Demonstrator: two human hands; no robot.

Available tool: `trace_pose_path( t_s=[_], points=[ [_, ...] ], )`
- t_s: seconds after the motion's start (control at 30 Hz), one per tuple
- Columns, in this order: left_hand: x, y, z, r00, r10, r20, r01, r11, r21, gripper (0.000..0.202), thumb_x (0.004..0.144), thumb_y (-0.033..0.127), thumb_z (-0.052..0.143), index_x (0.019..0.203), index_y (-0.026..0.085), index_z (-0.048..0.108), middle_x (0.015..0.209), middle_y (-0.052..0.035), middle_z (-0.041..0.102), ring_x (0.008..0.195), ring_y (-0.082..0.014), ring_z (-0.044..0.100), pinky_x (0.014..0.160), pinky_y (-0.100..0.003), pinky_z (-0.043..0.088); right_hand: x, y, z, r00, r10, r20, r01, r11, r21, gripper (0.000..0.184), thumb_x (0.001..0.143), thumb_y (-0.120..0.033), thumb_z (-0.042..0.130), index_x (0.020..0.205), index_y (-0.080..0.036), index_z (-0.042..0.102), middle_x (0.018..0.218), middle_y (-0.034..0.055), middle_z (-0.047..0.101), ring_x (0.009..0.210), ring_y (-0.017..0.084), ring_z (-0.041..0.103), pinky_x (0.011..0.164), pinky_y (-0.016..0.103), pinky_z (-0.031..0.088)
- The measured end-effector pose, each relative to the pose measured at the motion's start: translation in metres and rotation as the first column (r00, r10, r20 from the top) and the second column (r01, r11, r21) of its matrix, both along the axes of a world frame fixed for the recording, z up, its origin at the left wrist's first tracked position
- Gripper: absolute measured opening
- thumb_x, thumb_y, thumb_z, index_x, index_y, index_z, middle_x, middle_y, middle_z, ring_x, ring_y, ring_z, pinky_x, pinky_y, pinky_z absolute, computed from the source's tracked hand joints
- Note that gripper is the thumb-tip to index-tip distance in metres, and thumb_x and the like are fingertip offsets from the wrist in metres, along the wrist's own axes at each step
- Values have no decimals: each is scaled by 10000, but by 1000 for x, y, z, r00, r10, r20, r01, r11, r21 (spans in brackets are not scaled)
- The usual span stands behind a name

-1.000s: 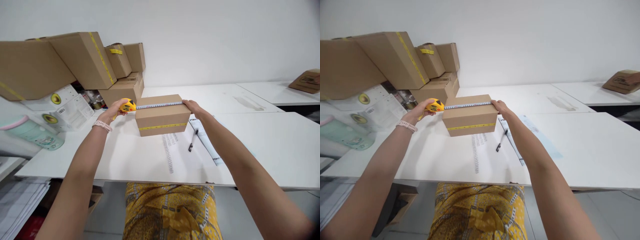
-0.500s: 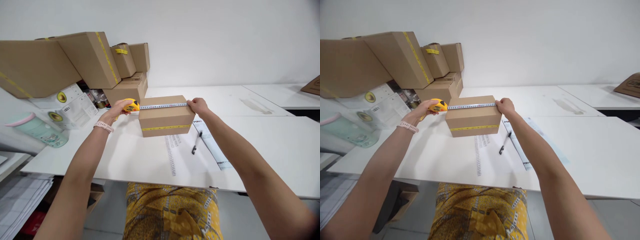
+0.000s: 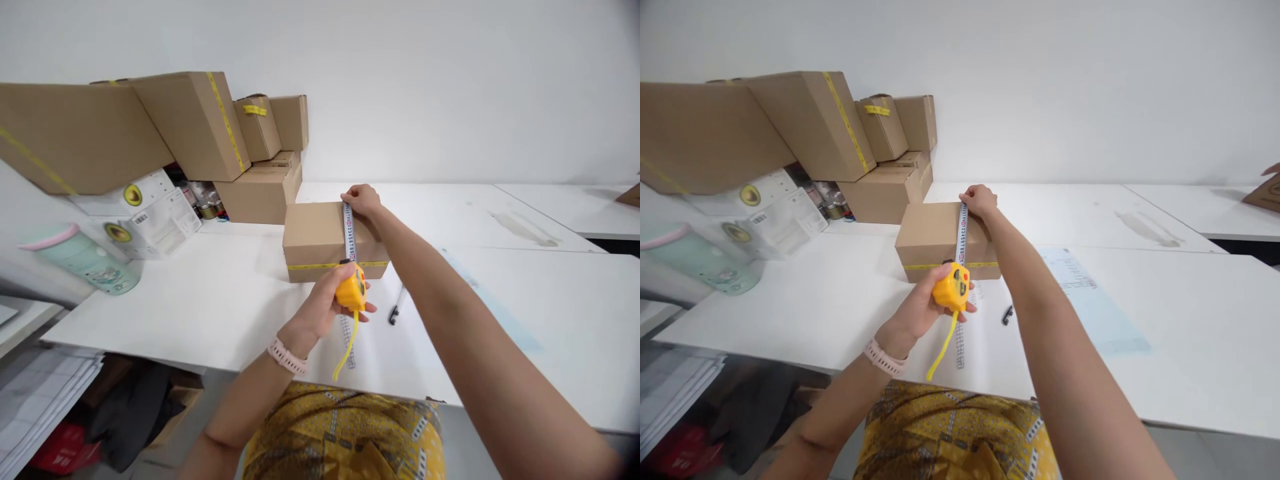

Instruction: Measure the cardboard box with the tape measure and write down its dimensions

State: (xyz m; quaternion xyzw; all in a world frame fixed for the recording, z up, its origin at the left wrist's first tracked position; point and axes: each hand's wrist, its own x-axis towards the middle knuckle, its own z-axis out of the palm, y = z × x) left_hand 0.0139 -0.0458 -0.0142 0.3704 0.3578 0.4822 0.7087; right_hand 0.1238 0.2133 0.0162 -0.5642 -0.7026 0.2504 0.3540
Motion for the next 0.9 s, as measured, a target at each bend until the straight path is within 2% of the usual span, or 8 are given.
trace_pose_path(
  t_s=[0.17, 0.3, 0.47, 0.6, 0.7, 0.77, 0.83, 0.9],
  points=[
    [10, 25, 20, 997, 58, -48, -59, 998, -35, 478, 742, 591, 746, 952, 200, 568, 861, -9, 617, 610, -189, 724, 501, -300, 576, -10, 24, -10, 990, -78, 115, 75, 997, 34, 180, 863, -379, 656, 779, -220, 651, 936, 71, 741, 918, 238, 639, 952, 415, 426],
    [17, 24, 17, 997, 55, -47, -58, 996, -64, 518, 703, 616, 774, 945, 211, 558, 849, -9, 605, 624, -206, 727, 507, -324, 585, -5, 25, -10, 993, -55, 101, 57, 998, -13, 185, 848, -374, 669, 749, -219, 651, 889, 55, 735, 937, 237, 637, 985, 437, 410],
    [31, 21, 12, 998, 54, -10, -55, 995, -78, 566, 661, 628, 809, 970, 234, 543, 946, -36, 639, 637, -196, 716, 506, -324, 586, -5, 19, -11, 998, -24, 57, 26, 999, -33, 156, 846, -317, 667, 731, -213, 651, 821, 40, 705, 952, 234, 615, 1067, 482, 339],
    [36, 19, 13, 998, 51, -26, -52, 996, -69, 571, 656, 646, 793, 964, 225, 559, 980, -51, 637, 653, -193, 712, 501, -313, 584, -4, 17, -7, 1000, -17, -15, 16, 997, -78, 169, 848, -323, 694, 733, -206, 652, 825, 52, 690, 929, 234, 606, 1002, 460, 411],
    [23, 4, 13, 992, 84, -90, -85, 996, -4, 539, 712, 649, 747, 980, 217, 569, 986, -53, 630, 682, -200, 722, 499, -300, 576, 14, 17, 3, 965, 50, -257, -86, 988, -131, 274, 860, -484, 702, 816, -216, 658, 860, 62, 693, 892, 231, 615, 902, 419, 489],
    [2, -12, 7, 969, 181, -169, -162, 979, 122, 513, 750, 602, 750, 1059, 239, 561, 1031, -51, 638, 725, -207, 728, 521, -304, 585, 39, 13, 3, 886, 58, -460, -117, 988, -100, 365, 883, -595, 645, 896, -230, 657, 923, 72, 700, 891, 215, 631, 860, 379, 524],
    [-26, -25, -3, 895, 362, -260, -284, 913, 293, 542, 767, 534, 780, 1174, 282, 527, 1067, -41, 646, 793, -212, 730, 579, -312, 606, 69, 0, -7, 807, 0, -590, -42, 997, -58, 397, 910, -624, 591, 933, -232, 653, 959, 79, 696, 885, 188, 642, 843, 342, 539],
    [-55, -29, -16, 773, 543, -328, -394, 816, 423, 590, 776, 484, 802, 1242, 301, 489, 1038, -25, 645, 842, -207, 721, 631, -303, 610, 96, -22, -29, 787, -116, -607, 76, 993, -92, 410, 911, -629, 591, 911, -224, 652, 902, 76, 680, 827, 181, 630, 807, 341, 541]
  ],
)
